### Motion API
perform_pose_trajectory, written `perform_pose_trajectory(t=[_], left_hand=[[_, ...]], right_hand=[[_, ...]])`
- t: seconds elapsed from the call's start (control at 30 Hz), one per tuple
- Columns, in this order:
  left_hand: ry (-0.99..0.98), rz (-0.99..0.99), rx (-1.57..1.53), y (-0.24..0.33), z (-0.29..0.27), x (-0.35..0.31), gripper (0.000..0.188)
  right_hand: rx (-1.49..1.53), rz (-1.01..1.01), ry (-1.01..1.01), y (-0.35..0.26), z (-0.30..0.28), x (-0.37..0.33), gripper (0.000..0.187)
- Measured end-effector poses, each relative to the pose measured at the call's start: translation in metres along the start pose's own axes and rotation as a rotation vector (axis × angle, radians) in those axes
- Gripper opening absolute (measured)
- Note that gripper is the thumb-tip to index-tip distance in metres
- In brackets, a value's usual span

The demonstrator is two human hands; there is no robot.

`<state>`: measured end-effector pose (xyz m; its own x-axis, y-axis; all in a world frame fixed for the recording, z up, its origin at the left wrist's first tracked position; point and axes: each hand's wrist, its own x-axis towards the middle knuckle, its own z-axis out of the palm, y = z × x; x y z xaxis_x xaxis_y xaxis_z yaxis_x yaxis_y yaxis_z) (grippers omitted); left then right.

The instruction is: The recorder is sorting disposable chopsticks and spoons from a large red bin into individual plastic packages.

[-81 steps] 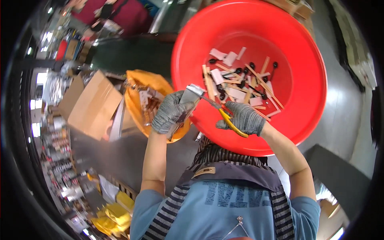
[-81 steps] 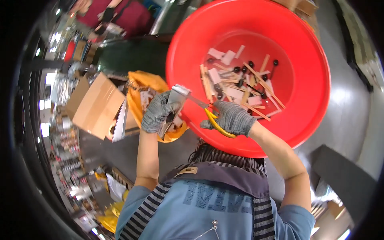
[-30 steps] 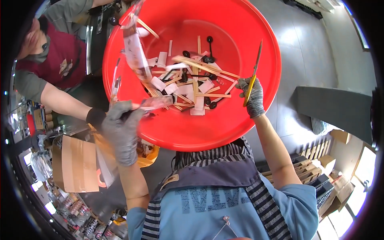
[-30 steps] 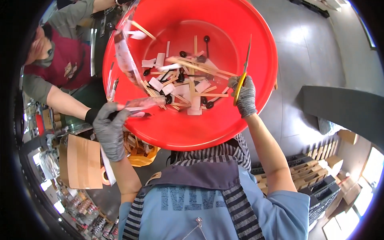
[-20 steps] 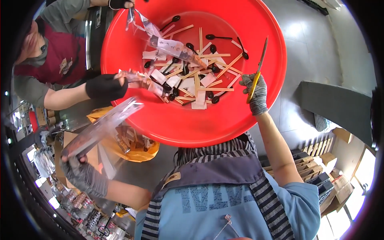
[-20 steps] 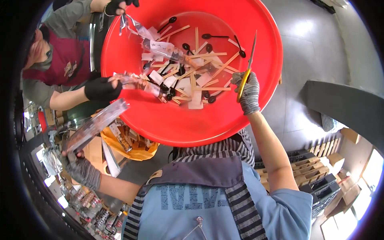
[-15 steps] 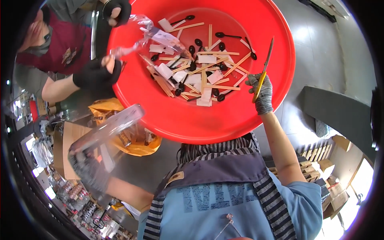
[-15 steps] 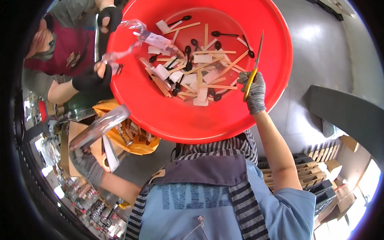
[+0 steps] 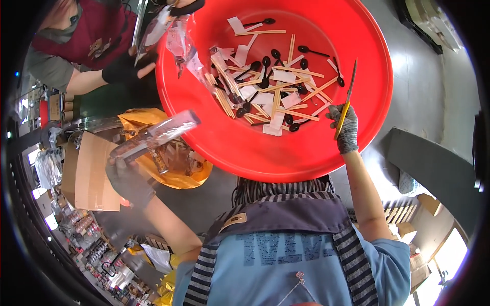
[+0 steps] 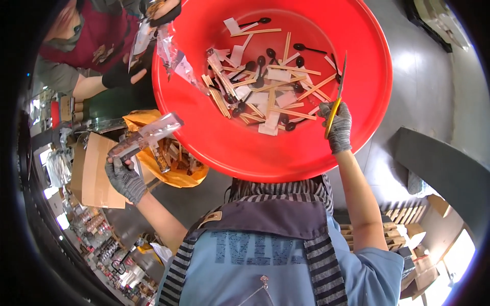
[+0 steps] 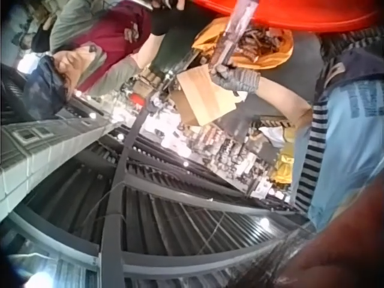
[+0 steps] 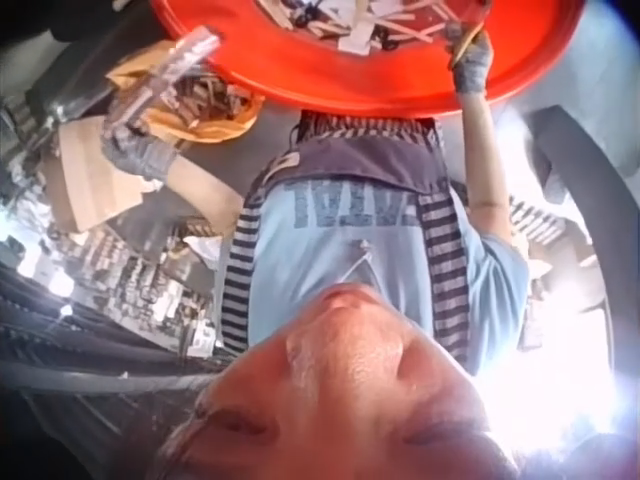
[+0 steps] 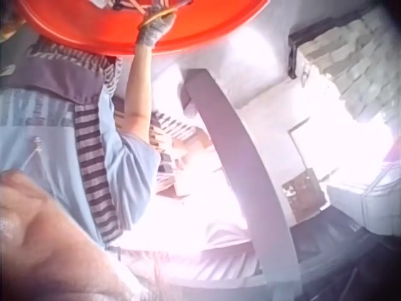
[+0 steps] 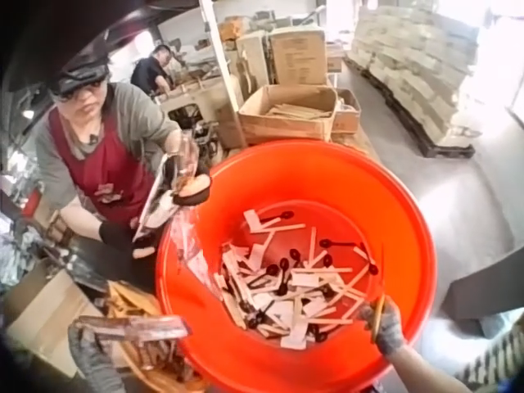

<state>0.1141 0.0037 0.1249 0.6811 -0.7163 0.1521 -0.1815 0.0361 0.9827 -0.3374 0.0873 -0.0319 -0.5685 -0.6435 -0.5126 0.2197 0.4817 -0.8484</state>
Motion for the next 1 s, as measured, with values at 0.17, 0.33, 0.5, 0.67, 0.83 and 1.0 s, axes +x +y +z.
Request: perform_pose_trajectory(t=[0.17, 0.33, 0.5, 0.67, 0.83, 1.0], left_hand=[[0.233, 0.416, 0.615, -0.132, -0.147, 0.078, 0.015], [0.475, 0.059, 1.381, -0.124, -0.084, 0.029, 0.054], [-0.680, 0.342, 0.721, -0.054, 0.081, -0.062, 0.018], [-1.441, 0.097, 0.971, -0.150, 0.207, -0.070, 0.031], [-0.847, 0.075, 1.294, -0.284, 0.247, -0.005, 0.035], [-0.958, -0.201, 0.864, -0.270, 0.260, -0.048, 0.035]], right_hand=[[0.011, -0.028, -0.051, -0.001, 0.005, -0.004, 0.018], [0.030, -0.040, -0.039, 0.002, 0.000, 0.000, 0.020], [0.008, -0.033, -0.021, 0.001, 0.001, 0.001, 0.020], [-0.003, -0.054, -0.007, 0.000, 0.002, 0.000, 0.017], [0.054, -0.085, -0.070, -0.005, 0.016, -0.007, 0.015], [0.114, -0.067, -0.020, -0.006, 0.004, -0.005, 0.013]])
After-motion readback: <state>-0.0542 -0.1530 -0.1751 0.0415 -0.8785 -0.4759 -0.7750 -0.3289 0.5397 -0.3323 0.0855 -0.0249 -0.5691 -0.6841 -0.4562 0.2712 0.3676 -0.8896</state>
